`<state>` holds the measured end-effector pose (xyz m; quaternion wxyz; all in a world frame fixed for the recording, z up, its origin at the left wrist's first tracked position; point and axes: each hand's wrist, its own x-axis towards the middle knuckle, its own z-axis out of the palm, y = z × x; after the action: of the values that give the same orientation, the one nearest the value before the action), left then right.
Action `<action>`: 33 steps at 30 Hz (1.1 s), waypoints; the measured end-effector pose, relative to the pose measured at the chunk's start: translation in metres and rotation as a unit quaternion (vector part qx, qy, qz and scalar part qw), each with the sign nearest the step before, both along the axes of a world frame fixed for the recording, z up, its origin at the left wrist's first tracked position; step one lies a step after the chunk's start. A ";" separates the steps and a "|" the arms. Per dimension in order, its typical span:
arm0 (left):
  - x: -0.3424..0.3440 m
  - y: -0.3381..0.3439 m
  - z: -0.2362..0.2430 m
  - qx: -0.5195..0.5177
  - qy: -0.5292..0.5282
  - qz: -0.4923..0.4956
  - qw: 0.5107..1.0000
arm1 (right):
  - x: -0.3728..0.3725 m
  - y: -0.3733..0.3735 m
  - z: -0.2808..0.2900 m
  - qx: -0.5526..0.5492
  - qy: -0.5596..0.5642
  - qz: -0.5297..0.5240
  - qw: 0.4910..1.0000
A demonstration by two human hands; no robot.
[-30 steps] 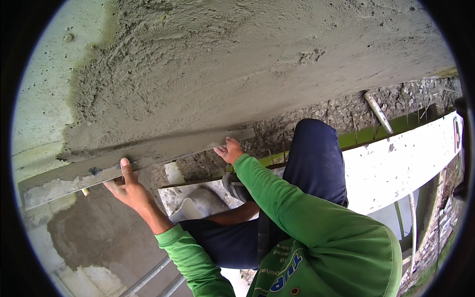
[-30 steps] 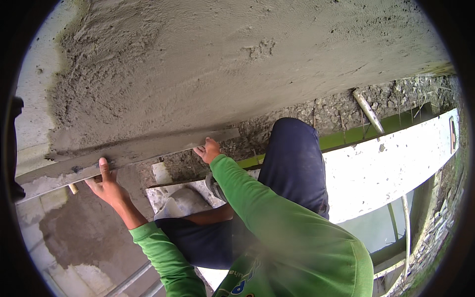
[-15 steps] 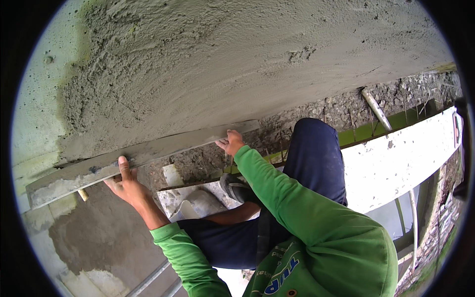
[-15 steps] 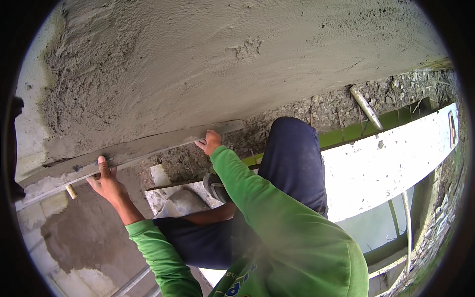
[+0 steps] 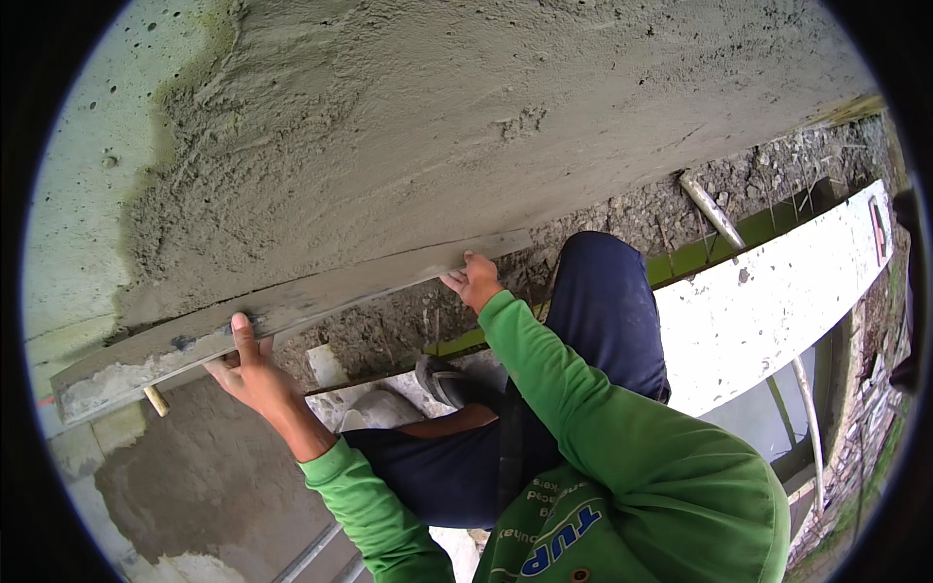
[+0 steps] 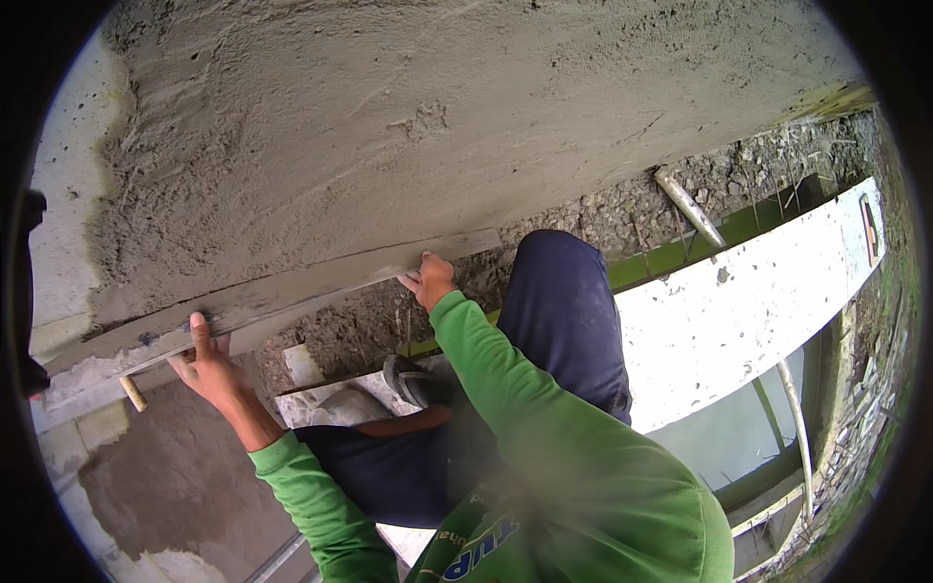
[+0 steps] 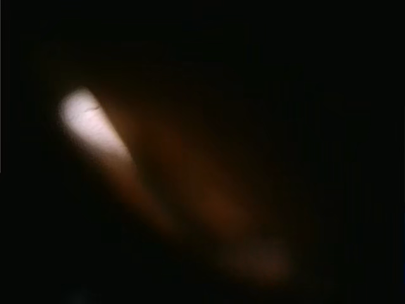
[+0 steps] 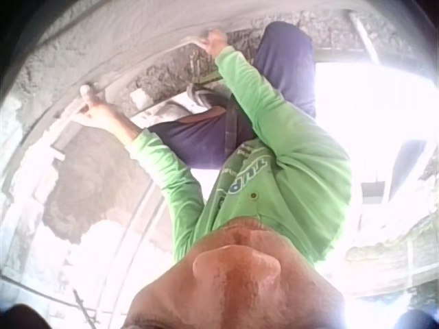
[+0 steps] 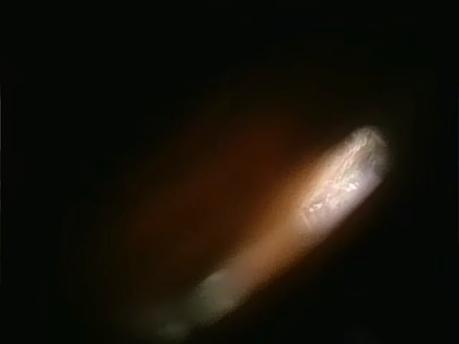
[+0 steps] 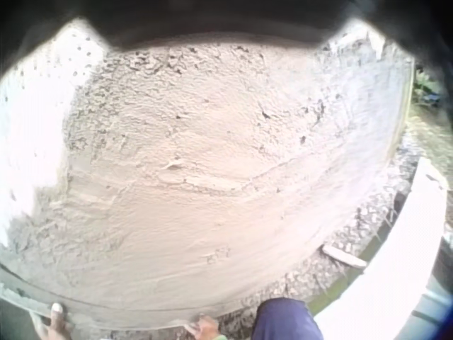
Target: The person applies and smooths wet cement onto a vertical wall using a trowel and a long straightedge. They repeatedly scoop cement from a bucket, spread it on the wall, and level the surface with the straightedge.
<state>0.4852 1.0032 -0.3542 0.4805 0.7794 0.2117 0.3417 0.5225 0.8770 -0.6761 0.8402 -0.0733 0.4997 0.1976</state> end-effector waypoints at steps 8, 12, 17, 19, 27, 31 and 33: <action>-0.012 0.003 0.010 0.036 0.011 0.018 0.999 | -0.021 0.022 -0.009 0.066 -0.036 -0.057 0.995; -0.009 0.030 0.005 0.060 -0.010 0.017 0.998 | -0.018 0.087 -0.023 0.099 0.013 0.031 0.995; 0.007 0.029 -0.007 0.046 -0.014 -0.018 0.999 | 0.002 0.084 -0.046 0.103 -0.016 -0.009 0.995; 0.004 0.023 -0.006 0.027 -0.004 0.004 1.000 | 0.002 0.068 -0.041 0.070 0.005 0.008 0.998; 0.001 0.006 -0.002 -0.004 -0.006 -0.001 1.000 | 0.000 0.002 -0.009 0.006 -0.013 -0.013 1.000; 0.002 -0.006 -0.001 -0.028 -0.012 -0.006 1.000 | 0.004 -0.015 -0.011 -0.037 0.009 -0.006 0.999; 0.003 -0.007 -0.001 -0.043 -0.022 -0.018 0.999 | 0.003 -0.026 -0.015 -0.036 -0.009 -0.017 0.999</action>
<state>0.4884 0.9958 -0.3555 0.5244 0.7540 0.2020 0.3403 0.5258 0.8512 -0.6913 0.8447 -0.0961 0.5002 0.1644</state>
